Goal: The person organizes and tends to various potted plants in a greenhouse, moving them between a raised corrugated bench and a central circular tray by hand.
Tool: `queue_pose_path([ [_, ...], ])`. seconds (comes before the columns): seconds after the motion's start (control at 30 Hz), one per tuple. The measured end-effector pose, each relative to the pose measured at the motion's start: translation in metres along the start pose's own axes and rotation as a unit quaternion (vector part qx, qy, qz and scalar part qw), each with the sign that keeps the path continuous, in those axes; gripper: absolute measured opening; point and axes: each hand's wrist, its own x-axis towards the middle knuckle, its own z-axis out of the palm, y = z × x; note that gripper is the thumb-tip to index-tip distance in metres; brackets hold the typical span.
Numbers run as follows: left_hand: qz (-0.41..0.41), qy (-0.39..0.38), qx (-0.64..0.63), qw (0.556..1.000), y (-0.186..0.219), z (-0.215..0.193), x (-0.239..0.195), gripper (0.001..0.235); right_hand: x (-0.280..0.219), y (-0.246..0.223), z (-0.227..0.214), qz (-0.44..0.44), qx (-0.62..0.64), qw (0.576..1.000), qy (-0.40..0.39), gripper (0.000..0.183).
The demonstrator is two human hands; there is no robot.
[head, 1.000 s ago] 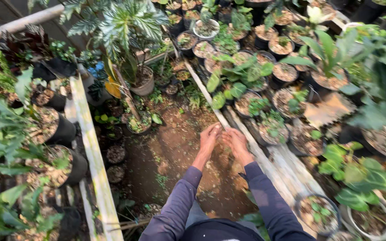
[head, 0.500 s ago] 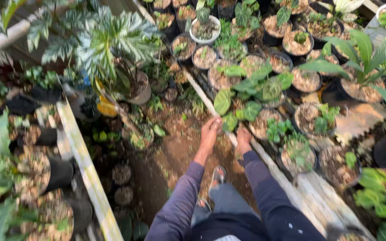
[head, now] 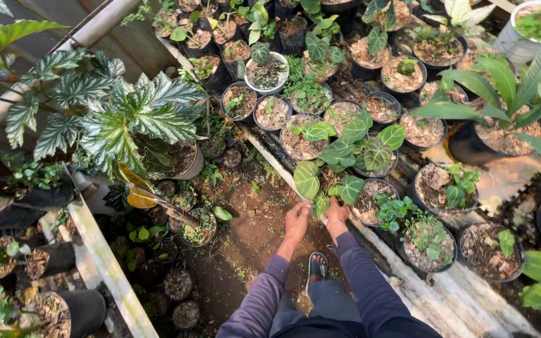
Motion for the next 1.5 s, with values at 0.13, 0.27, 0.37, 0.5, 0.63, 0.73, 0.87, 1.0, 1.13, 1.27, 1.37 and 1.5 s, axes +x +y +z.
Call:
queue_pose_path([
  [0.13,0.132,-0.014,0.173,0.976,-0.010,-0.011,0.000,0.040,-0.006,0.007,-0.001,-0.114,0.074,0.991,0.020,0.048],
  [0.27,0.173,0.010,0.152,0.973,0.007,-0.025,-0.013,0.057,-0.036,-0.003,-0.004,-0.006,0.010,0.999,-0.042,0.037],
  [0.37,0.130,0.005,0.130,0.983,0.037,-0.042,-0.021,0.054,-0.066,-0.003,0.005,-0.029,0.010,0.998,-0.051,0.038],
  [0.5,0.108,0.020,0.052,0.993,0.079,-0.071,-0.014,0.056,-0.107,-0.001,0.024,-0.218,0.023,0.976,-0.014,0.047],
  [0.63,0.135,0.050,0.112,0.983,0.122,-0.099,0.006,0.038,-0.146,-0.018,0.030,-0.203,0.037,0.978,-0.026,0.047],
  [0.73,0.190,0.013,0.100,0.977,0.161,-0.110,0.008,0.039,-0.171,-0.041,0.036,-0.142,0.038,0.989,-0.029,0.049],
  [0.87,0.129,-0.039,0.181,0.974,0.183,-0.107,0.023,0.050,-0.201,-0.061,0.026,-0.189,0.055,0.980,-0.016,0.060],
  [1.0,0.353,-0.137,0.109,0.919,0.185,-0.112,0.077,0.051,-0.231,-0.086,-0.013,-0.239,0.146,0.943,-0.181,0.058],
  [1.13,0.379,-0.283,0.167,0.865,0.228,-0.111,0.100,0.040,-0.252,-0.123,-0.059,-0.252,0.065,0.961,-0.093,0.045],
  [1.27,0.311,-0.341,0.201,0.864,0.261,-0.092,0.064,0.042,-0.248,-0.141,-0.076,-0.266,0.000,0.956,-0.122,0.033],
  [1.37,0.440,-0.305,0.250,0.806,0.274,-0.089,0.046,0.042,-0.237,-0.141,-0.083,-0.309,-0.099,0.938,-0.122,0.026],
  [1.5,0.575,-0.273,0.265,0.724,0.271,-0.075,0.052,0.051,-0.222,-0.135,-0.088,-0.307,-0.207,0.928,-0.048,0.026],
])
